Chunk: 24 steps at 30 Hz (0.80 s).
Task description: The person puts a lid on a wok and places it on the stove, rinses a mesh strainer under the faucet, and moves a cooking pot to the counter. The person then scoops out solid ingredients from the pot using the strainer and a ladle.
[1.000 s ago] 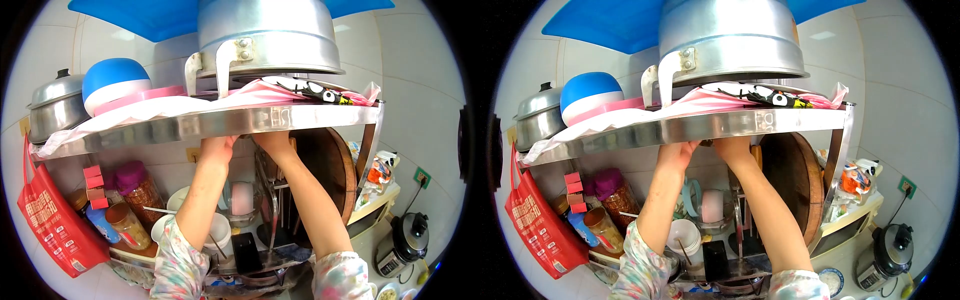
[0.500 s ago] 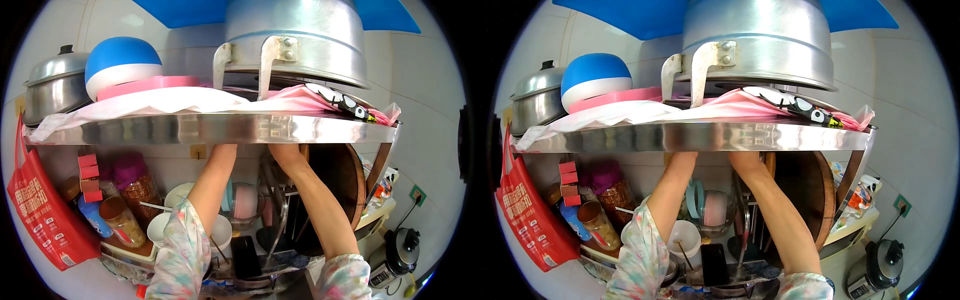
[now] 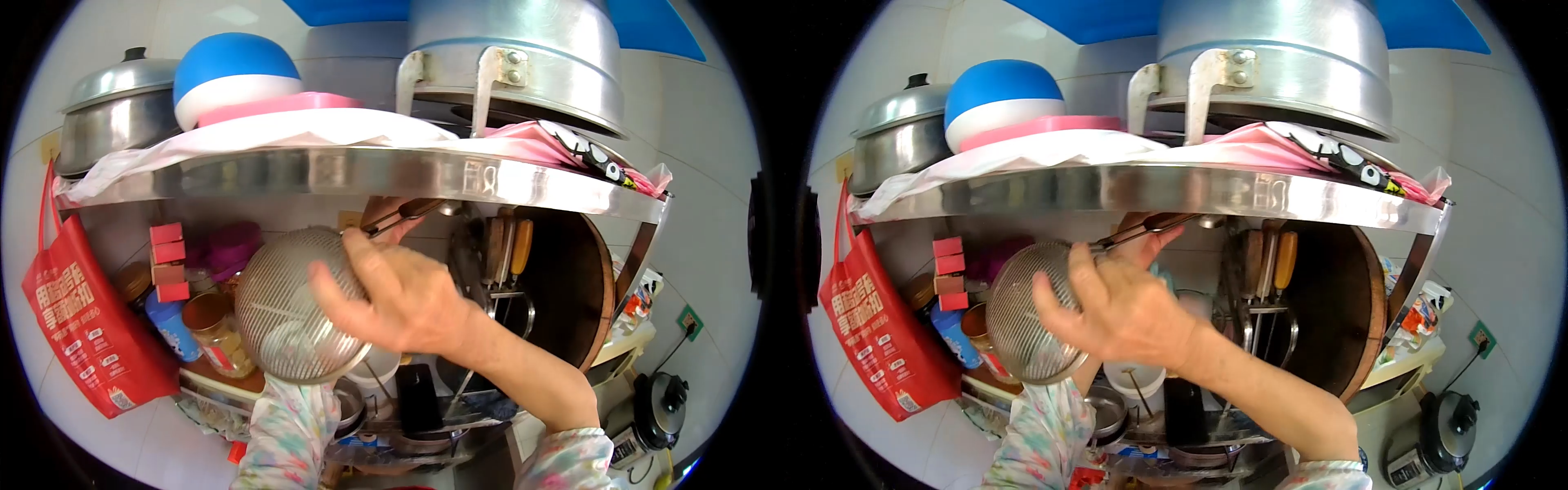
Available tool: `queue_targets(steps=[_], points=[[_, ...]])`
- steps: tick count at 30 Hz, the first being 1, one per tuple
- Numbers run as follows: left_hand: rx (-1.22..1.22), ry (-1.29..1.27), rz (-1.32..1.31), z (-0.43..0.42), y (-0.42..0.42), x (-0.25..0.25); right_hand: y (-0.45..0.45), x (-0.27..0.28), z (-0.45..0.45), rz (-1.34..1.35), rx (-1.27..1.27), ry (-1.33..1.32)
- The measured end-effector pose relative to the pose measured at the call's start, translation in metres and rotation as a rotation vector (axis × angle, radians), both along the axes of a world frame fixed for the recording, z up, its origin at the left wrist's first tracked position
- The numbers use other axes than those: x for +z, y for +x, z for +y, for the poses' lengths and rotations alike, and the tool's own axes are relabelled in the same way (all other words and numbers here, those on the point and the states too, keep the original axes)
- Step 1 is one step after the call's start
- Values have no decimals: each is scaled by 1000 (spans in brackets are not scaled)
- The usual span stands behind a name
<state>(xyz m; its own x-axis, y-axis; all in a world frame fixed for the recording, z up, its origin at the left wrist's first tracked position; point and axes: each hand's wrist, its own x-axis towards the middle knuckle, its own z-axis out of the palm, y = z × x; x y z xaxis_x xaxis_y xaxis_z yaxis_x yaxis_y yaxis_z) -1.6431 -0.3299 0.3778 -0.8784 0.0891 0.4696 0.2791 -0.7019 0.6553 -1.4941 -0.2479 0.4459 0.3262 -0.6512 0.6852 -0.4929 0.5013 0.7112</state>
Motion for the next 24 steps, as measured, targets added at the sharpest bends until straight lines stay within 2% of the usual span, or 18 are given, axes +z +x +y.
queue_targets(steps=[1,4,6,9,13,15,17,20,22,24], points=[[5,-4,26,2,1,1,1,-2,-8,93,40,-5],[80,-66,154,1,24,-5,24,-6,-31,28,189,5],[157,-126,276,-4,47,-12,43,-6,-46,91,220,22],[315,-290,325,-27,93,-29,89,-8,-68,-135,300,4],[557,-498,213,-73,183,-63,140,-1,-91,-417,445,77],[674,-567,124,-95,242,-86,159,-3,-104,-532,797,72],[763,-581,15,-102,302,-113,181,-12,-119,-799,1046,111],[858,-452,-150,-100,408,-156,222,-37,-146,-1569,1194,258],[772,-258,-252,-100,484,-174,242,-65,-172,-1815,1136,394],[866,44,-258,-95,546,-177,277,-98,-204,-1931,1204,479]])
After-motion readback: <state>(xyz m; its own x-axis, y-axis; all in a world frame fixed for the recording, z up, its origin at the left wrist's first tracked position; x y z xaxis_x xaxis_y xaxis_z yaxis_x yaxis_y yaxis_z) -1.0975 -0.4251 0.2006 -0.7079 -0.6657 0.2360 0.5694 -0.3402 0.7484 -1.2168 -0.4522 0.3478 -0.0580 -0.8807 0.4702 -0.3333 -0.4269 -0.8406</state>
